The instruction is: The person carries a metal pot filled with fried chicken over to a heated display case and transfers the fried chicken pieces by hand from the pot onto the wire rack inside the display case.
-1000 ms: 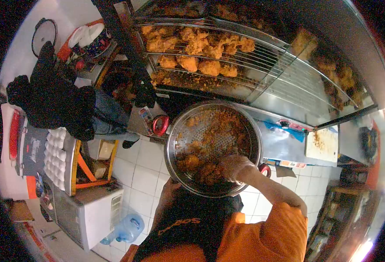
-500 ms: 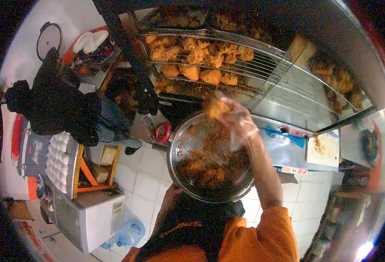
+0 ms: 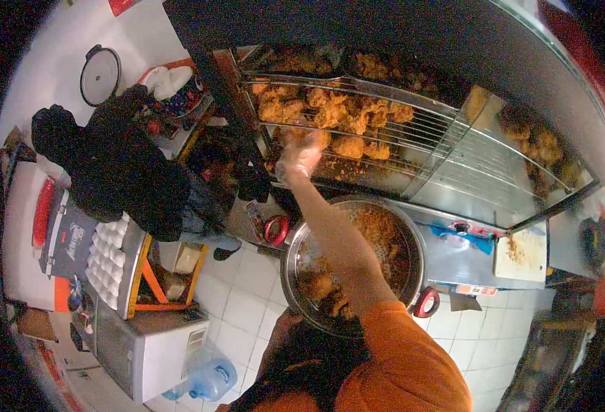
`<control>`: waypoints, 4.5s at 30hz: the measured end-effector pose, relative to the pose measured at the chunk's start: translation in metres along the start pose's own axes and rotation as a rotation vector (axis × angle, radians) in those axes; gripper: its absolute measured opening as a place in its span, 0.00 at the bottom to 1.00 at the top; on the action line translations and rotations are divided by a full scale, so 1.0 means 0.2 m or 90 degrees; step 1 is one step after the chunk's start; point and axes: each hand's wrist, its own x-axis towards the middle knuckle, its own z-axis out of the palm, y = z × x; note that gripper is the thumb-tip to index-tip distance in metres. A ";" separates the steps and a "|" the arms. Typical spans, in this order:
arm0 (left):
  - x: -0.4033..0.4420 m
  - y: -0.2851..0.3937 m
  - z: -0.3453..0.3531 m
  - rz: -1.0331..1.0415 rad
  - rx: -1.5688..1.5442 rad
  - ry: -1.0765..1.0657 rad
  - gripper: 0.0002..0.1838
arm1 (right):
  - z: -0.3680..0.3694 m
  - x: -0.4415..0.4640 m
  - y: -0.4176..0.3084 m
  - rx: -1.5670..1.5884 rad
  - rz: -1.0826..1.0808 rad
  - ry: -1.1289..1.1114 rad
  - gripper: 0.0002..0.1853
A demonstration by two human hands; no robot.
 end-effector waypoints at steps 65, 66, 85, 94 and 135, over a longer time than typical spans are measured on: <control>-0.02 0.19 0.09 -0.317 -0.037 0.196 0.28 | -1.01 0.19 -0.76 -0.004 -0.147 -0.099 0.43; -0.01 0.21 0.11 -0.311 -0.016 0.212 0.27 | -1.09 0.18 -0.77 -0.097 -0.166 -0.087 0.39; 0.04 0.37 0.21 -0.366 0.046 0.216 0.28 | -1.17 0.54 -0.58 -0.631 -0.321 -0.007 0.20; 0.02 0.32 0.18 -0.325 -0.005 0.219 0.26 | -1.59 -0.20 -0.38 -0.673 -0.500 -0.667 0.16; -0.01 0.26 0.16 -0.342 -0.066 0.200 0.36 | -1.22 0.31 -0.71 -0.581 -0.737 -0.074 0.34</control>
